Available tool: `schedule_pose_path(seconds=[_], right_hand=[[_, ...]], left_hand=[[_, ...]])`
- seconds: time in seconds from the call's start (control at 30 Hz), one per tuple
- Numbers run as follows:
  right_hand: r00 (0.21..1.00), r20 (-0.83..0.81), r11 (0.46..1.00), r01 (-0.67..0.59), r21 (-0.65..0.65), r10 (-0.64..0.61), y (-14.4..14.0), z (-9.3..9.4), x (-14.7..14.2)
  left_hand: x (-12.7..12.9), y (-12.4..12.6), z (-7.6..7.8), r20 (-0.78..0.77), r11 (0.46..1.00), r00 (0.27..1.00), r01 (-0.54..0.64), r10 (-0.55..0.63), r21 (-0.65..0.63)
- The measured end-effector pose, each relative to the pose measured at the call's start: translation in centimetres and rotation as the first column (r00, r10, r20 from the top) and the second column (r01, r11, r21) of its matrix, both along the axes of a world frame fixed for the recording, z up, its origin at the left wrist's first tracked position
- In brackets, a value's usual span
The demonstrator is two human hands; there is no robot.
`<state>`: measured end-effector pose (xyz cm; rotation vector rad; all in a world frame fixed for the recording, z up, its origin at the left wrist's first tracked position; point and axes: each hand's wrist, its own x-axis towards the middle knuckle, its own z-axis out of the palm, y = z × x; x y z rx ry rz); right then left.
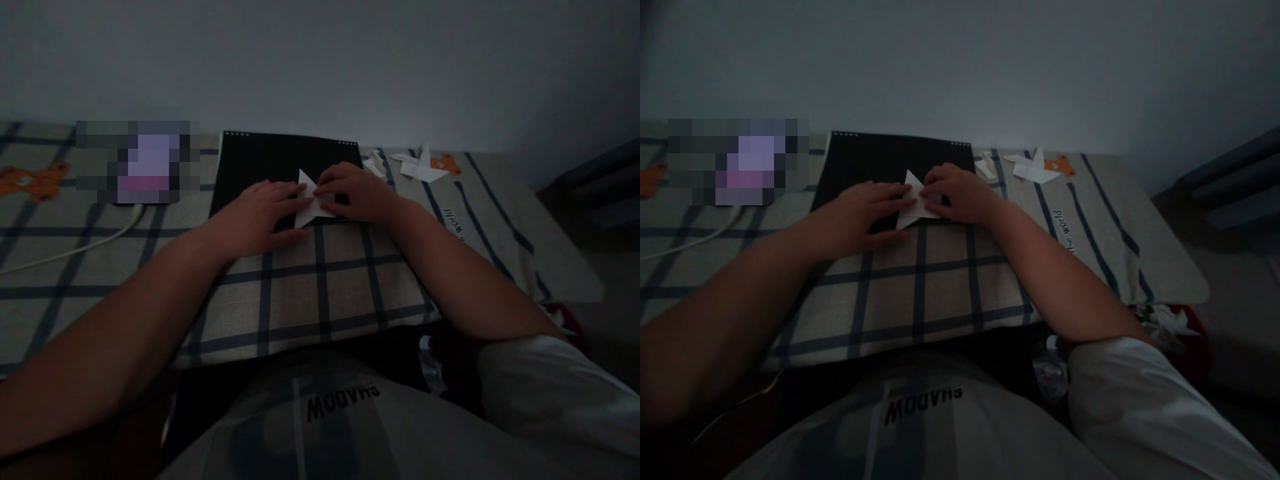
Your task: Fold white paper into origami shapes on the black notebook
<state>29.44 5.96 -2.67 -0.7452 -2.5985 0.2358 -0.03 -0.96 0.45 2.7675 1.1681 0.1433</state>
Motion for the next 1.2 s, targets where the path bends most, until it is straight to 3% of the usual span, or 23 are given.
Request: schedule_pose_path(seconds=[0.13,0.53,0.77,1.2], right_hand=[[0.999,0.033,0.999,0.031,-0.016,-0.031,-0.1,0.2,-0.1],[0.973,0.190,0.989,0.111,0.100,-0.128,-0.8,1.3,-0.6],[0.957,0.261,0.985,0.093,0.144,-0.128,-1.2,2.1,-1.3],[0.983,0.161,0.995,0.088,0.037,-0.093,0.0,1.2,-0.9]], left_hand=[[0.0,0.0,0.2,0.090,0.999,0.995,0.033,-0.036,0.039],[0.1,0.2,0.5,0.031,0.998,0.997,0.064,-0.065,0.023],[-0.1,0.4,0.3,0.051,0.997,0.995,0.080,-0.081,0.020],[-0.8,2.0,-1.6,0.165,0.991,0.978,0.123,-0.130,0.049]])
